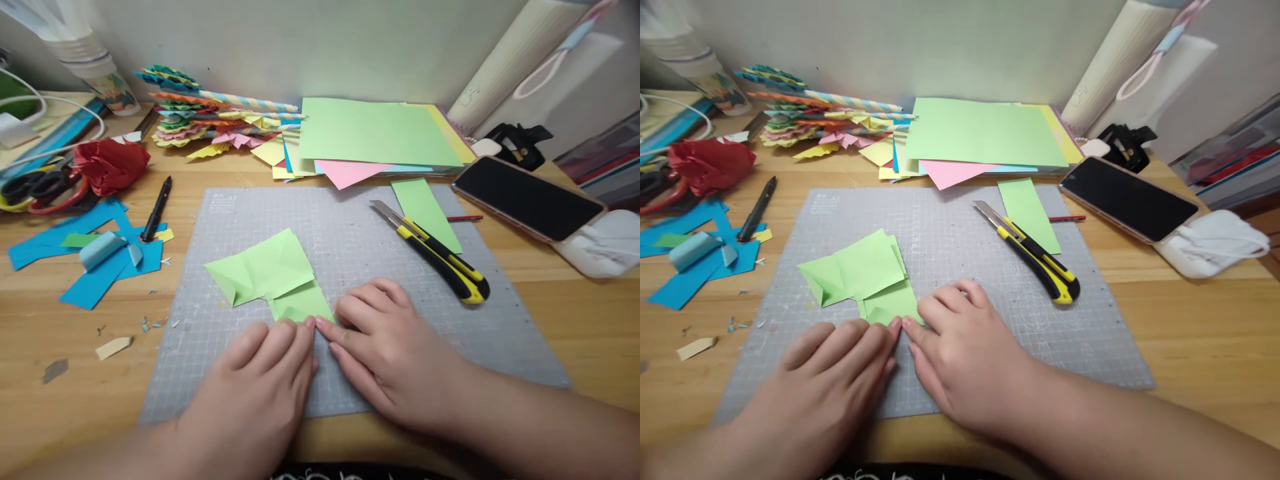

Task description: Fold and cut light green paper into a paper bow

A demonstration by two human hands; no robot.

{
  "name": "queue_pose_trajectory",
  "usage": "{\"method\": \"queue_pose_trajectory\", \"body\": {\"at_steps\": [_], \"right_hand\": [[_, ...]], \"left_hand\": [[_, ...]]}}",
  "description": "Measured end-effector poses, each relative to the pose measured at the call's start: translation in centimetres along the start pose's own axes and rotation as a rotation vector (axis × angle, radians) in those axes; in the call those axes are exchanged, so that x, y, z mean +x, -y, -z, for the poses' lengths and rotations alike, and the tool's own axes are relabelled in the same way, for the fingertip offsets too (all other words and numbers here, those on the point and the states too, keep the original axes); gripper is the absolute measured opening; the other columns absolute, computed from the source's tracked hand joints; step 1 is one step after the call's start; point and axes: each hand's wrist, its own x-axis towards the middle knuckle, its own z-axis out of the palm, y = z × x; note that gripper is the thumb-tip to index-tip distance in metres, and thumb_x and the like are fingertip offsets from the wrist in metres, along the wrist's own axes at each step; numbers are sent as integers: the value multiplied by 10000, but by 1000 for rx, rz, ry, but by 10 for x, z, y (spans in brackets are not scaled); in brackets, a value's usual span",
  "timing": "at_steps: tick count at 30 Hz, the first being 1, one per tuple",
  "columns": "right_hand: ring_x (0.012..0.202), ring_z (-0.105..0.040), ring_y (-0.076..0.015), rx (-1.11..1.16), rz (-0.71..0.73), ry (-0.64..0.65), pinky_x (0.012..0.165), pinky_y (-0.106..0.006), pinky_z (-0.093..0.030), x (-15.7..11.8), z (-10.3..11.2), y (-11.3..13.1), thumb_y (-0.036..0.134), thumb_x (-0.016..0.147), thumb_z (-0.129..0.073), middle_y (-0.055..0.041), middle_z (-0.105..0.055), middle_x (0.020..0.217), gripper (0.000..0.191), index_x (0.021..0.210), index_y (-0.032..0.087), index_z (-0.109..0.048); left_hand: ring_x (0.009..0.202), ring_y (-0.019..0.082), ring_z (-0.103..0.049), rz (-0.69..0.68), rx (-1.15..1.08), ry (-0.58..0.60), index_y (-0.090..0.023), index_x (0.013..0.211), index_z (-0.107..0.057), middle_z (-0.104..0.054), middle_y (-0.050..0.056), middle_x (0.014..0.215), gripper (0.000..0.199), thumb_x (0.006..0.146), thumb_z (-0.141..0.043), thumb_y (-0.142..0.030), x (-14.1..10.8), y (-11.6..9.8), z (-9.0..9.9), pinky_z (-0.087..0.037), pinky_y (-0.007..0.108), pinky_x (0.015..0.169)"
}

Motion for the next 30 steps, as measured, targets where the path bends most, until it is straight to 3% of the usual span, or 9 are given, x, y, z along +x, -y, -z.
{"method": "queue_pose_trajectory", "body": {"at_steps": [6, 12, 16, 23, 27, 30], "right_hand": [[839, -445, -230, -19, -28, 40, 845, -441, -292, -3, 1, 1, 255, 946, -419, -78, -590, 852, 345, 1146, 164, -686], [823, -436, -219, -7, -43, 35, 846, -430, -285, -3, 0, 1, 243, 941, -422, -67, -570, 821, 341, 1115, 166, -705], [800, -430, -208, 8, -57, 35, 835, -422, -276, -2, 1, 0, 239, 944, -414, -55, -557, 808, 341, 1115, 196, -705], [782, -442, -194, 43, -55, 74, 813, -403, -275, 0, 1, 0, 231, 949, -411, -43, -537, 784, 323, 1042, 199, -719], [794, -450, -200, 48, -39, 77, 807, -406, -280, 0, 1, -1, 227, 954, -401, -49, -539, 785, 329, 1036, 185, -717], [808, -453, -205, 43, -14, 74, 816, -414, -284, -1, 0, -2, 230, 956, -400, -53, -544, 794, 330, 1077, 171, -701]], "left_hand": [[981, 235, -487, -40, 137, 71, -113, 993, -710, -680, 101, 1040, 372, 883, -358, -68, -4, 2, 10, -341, 353, 813], [911, 232, -545, 45, 74, 123, -137, 952, -696, -683, 65, 951, 310, 903, -398, -70, -13, 11, 13, -338, 372, 756], [825, 226, -561, 184, -63, 147, -153, 1028, -667, -663, 40, 856, 294, 960, -380, -155, -19, 17, 13, -341, 376, 739], [883, 221, -560, 330, -238, 107, -234, 1138, -633, -662, 29, 930, 294, 963, -398, -202, -33, 19, 14, -349, 380, 774], [936, 235, -551, 348, -239, 35, -219, 1185, -611, -670, 54, 1011, 312, 942, -420, -183, -31, 22, 16, -365, 392, 784], [946, 233, -564, 301, -200, 69, -208, 1160, -627, -682, 52, 1051, 289, 945, -435, -205, -27, 27, 14, -388, 389, 793]]}}
